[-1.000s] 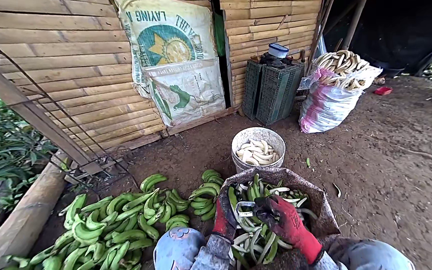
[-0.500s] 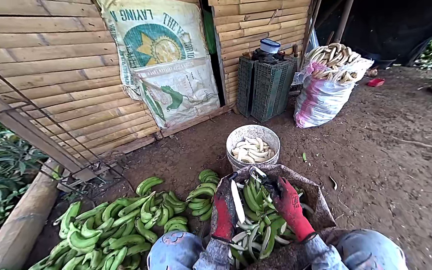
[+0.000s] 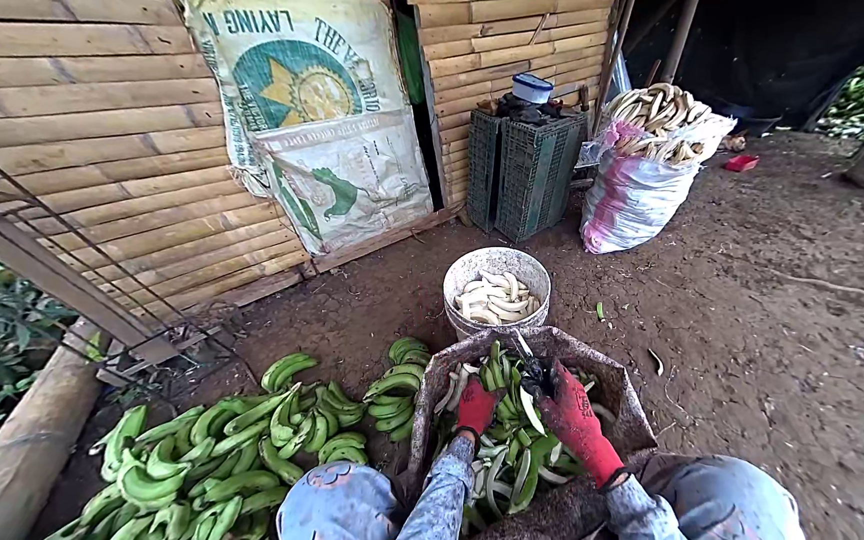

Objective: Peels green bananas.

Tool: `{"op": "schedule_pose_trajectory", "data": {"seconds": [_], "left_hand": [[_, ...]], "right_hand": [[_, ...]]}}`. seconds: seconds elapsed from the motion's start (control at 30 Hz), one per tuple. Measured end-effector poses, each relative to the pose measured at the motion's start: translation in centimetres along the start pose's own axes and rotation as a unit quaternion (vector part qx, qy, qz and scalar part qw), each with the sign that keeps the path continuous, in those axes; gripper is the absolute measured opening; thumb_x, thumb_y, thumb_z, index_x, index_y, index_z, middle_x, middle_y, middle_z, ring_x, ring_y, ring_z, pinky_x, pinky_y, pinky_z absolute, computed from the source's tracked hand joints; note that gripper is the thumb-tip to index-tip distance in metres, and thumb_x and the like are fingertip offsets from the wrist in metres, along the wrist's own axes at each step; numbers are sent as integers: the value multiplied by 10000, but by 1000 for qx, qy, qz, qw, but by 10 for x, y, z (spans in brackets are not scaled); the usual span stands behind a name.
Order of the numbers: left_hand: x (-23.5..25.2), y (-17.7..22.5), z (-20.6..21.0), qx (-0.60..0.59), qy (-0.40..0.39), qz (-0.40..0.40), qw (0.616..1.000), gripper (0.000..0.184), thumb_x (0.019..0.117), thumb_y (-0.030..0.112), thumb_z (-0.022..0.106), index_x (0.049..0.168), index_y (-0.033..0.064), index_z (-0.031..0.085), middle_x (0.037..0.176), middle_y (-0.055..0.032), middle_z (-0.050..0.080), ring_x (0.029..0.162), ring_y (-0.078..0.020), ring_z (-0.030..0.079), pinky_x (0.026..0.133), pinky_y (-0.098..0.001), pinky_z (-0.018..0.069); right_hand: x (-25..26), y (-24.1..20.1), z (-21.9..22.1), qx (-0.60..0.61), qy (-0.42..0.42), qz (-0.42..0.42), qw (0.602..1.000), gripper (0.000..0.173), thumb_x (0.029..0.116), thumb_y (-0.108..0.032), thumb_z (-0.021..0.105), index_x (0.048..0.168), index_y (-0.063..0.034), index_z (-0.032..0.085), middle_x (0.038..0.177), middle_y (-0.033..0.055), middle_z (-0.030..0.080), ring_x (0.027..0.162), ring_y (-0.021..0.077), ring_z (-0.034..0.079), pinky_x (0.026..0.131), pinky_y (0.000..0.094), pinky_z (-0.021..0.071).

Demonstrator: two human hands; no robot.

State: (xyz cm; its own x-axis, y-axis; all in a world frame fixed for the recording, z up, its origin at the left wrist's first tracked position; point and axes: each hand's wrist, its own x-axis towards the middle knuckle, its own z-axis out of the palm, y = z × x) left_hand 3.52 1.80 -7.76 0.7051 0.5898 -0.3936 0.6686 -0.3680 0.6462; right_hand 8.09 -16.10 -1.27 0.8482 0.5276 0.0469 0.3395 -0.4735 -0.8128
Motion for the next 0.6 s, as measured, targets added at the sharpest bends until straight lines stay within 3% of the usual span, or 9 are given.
{"op": "schedule_pose_trajectory", "data": {"seconds": [0.1,0.23,0.37,0.47,0.53,0.6], "left_hand": [[-15,-4,9,-48,9,10,999,654,973,356,685,1449,-39,472,1386,-267,570,1317,-380,542,1128,-541,400],[-57,3,6,3,60,29,998,658,1004,399,632,1468,-37,470,1415,-252,561,1347,-359,530,1152,-504,380],[-54,-17,19,-216,153,27,964,612,980,279,698,1430,-76,484,1362,-266,592,1305,-342,558,1136,-471,404],[-39,-28,22,-396,171,0,902,524,982,208,694,1397,-51,508,1290,-256,618,1165,-320,629,1005,-479,512],[-38,-30,24,-461,153,-23,874,481,994,193,675,1387,-32,514,1222,-257,634,1035,-325,670,859,-493,578],[-40,-29,25,-495,142,-36,857,458,1009,181,652,1388,-28,504,1177,-262,639,954,-322,680,781,-482,589]], "right_hand": [[-8,6,9,-26,-106,85,990,416,1055,-303,534,1381,-44,546,1164,184,685,1079,315,677,975,511,512],[-31,23,35,4,-200,173,964,426,1113,-328,407,1350,-10,562,1125,222,672,1002,336,680,913,516,523],[-49,25,51,-25,-230,191,954,453,1111,-312,401,1381,21,546,1261,260,644,1198,369,628,1044,529,461],[-48,23,53,11,-200,172,965,428,1112,-296,402,1343,21,576,1160,239,666,1054,344,666,965,508,504],[-48,26,57,12,-202,168,965,412,1115,-306,392,1306,5,583,1082,213,662,974,321,662,909,492,511],[-47,29,61,2,-199,164,966,415,1114,-320,389,1281,3,589,1040,205,660,943,317,662,881,487,516]]}}
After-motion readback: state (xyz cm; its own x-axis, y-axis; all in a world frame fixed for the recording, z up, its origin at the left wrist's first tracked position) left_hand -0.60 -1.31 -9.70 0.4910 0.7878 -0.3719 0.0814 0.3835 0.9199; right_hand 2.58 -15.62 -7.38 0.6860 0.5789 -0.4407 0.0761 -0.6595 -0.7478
